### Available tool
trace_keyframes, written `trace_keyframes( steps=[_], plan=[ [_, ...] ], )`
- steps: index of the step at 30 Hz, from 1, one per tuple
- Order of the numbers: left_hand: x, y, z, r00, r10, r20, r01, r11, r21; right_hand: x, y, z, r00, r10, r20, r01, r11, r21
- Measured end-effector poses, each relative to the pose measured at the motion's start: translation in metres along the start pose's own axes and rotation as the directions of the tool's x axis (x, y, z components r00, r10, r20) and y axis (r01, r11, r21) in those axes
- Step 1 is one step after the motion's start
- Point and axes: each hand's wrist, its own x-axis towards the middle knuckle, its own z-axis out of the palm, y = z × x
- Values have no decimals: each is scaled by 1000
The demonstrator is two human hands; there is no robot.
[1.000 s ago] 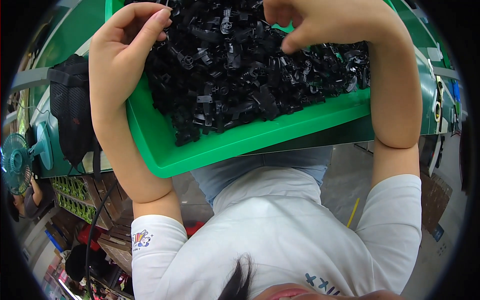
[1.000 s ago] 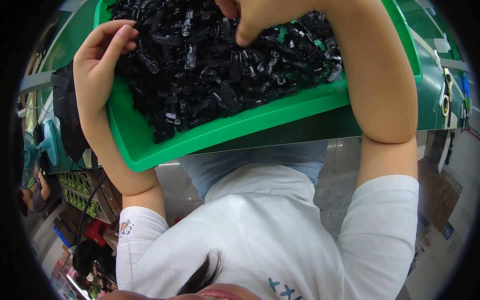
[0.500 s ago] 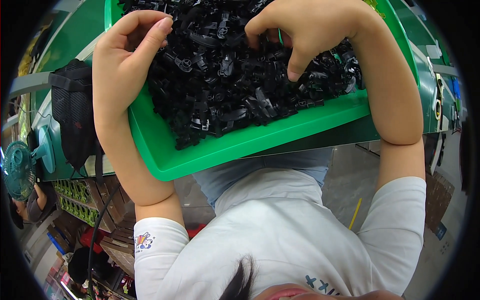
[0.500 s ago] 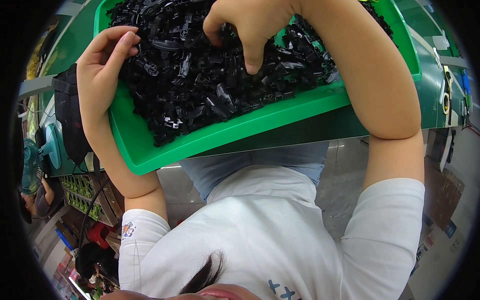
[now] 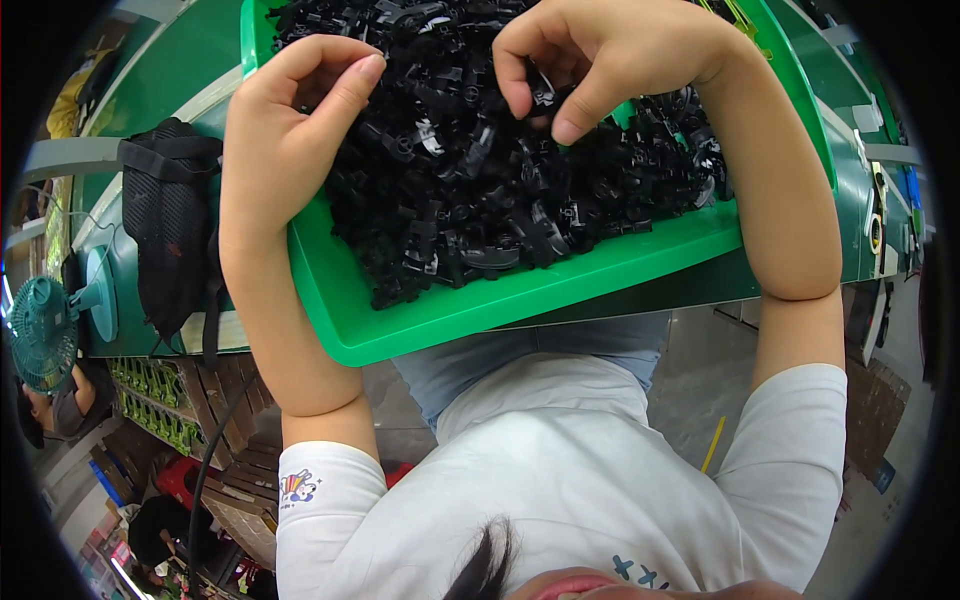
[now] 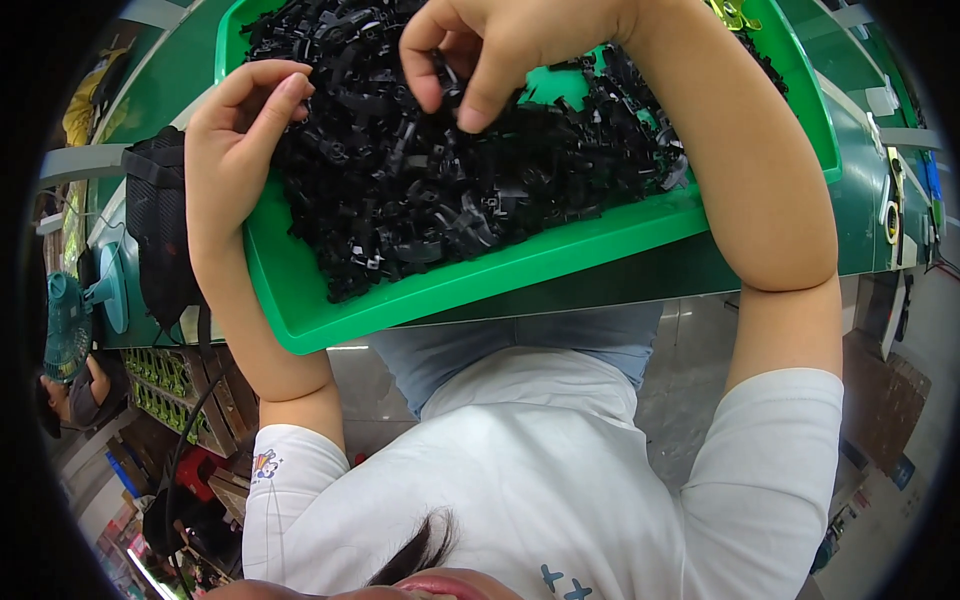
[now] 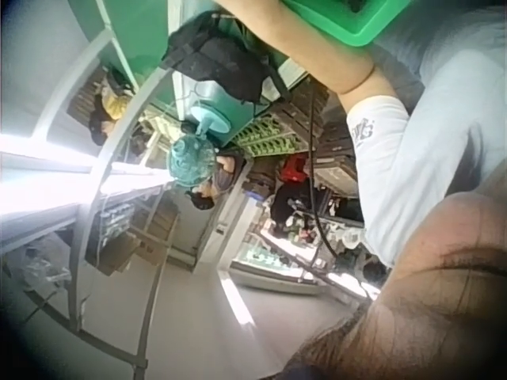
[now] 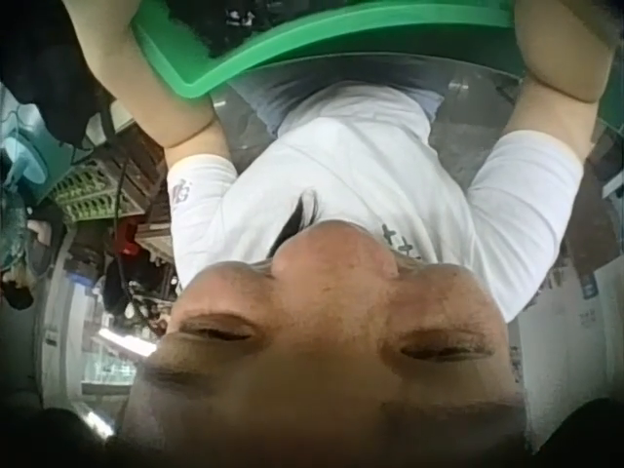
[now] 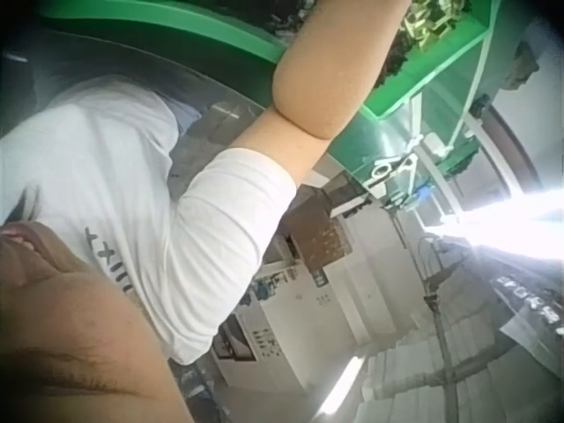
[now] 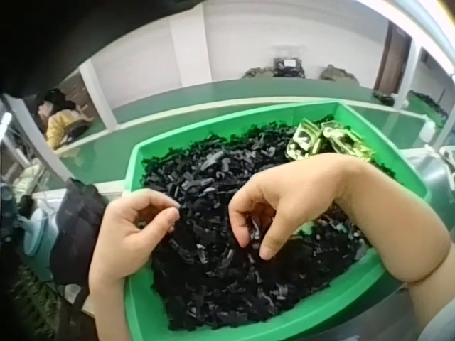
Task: The person assembles small black plastic components for toy cars by hand at a production line station.
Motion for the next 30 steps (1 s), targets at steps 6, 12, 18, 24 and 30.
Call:
trace_keyframes(
  steps=[6, 12, 18, 24, 30],
  plan=[
    [-3, 4, 3, 1000, -26, -6, 26, 1000, 0, 14, -4, 22, 878, -316, -361, 434, 843, 318],
    [-4, 11, 4, 994, 106, -7, -106, 991, -87, 30, -9, 39, 775, -334, -536, 548, 777, 309],
    [-2, 10, 2, 991, 125, -46, -129, 987, -93, 32, -18, 45, 726, -268, -633, 534, 799, 274],
    [-2, 11, -1, 977, 210, -35, -213, 968, -135, 35, -18, 45, 715, -210, -667, 512, 807, 295],
    [-1, 7, 0, 978, 186, -95, -195, 976, -93, 39, -12, 48, 705, -281, -651, 521, 828, 206]
  ],
)
